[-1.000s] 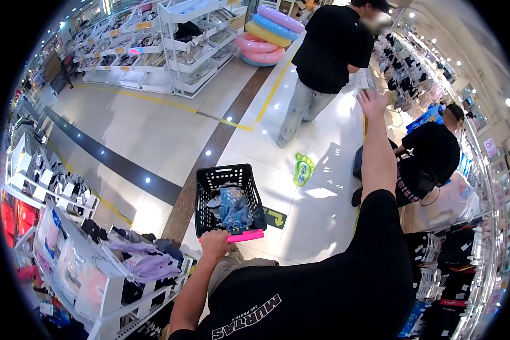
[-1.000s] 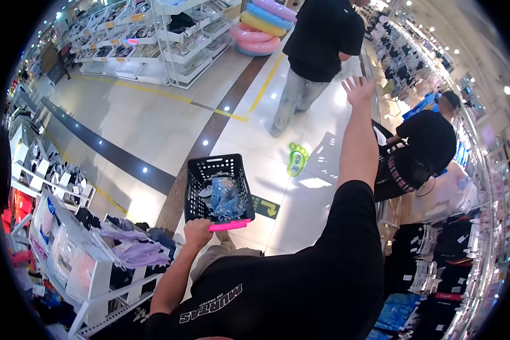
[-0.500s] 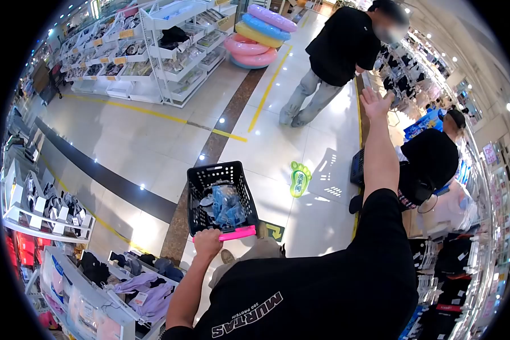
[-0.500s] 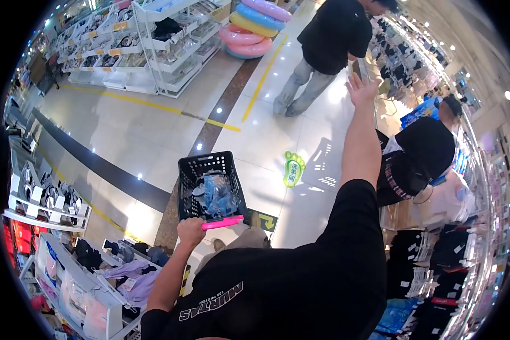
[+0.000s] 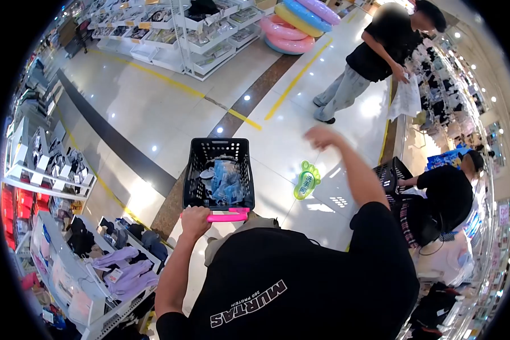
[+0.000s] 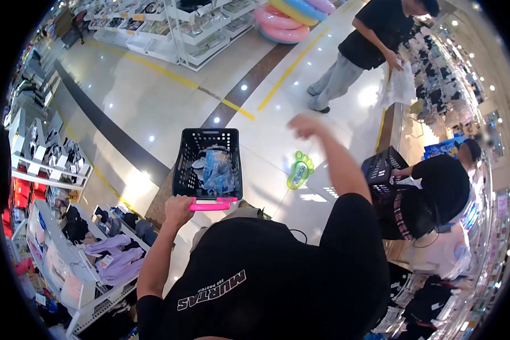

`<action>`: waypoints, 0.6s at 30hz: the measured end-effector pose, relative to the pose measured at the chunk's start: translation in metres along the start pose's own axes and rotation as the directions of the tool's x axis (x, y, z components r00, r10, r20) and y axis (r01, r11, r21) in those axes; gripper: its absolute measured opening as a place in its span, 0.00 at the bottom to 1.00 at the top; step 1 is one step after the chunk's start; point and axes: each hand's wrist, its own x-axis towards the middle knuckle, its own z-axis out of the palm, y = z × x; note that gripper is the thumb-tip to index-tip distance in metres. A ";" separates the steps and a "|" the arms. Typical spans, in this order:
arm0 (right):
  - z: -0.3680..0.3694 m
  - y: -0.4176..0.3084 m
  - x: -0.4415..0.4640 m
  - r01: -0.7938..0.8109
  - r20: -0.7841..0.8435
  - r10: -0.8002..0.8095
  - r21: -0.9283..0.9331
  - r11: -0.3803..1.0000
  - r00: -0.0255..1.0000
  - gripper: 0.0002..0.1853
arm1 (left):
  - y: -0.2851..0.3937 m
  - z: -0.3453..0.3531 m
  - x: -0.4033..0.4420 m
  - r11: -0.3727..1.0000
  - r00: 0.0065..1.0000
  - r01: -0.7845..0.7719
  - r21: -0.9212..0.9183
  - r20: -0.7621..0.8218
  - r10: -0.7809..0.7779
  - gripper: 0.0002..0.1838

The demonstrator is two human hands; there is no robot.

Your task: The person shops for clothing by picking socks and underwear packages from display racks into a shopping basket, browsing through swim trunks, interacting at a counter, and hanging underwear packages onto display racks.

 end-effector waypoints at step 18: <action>-0.103 0.034 0.040 0.459 -0.665 0.379 0.731 0.504 0.643 0.35 | 0.004 -0.002 -0.013 0.985 0.984 0.170 0.009 0.046 -0.170 0.12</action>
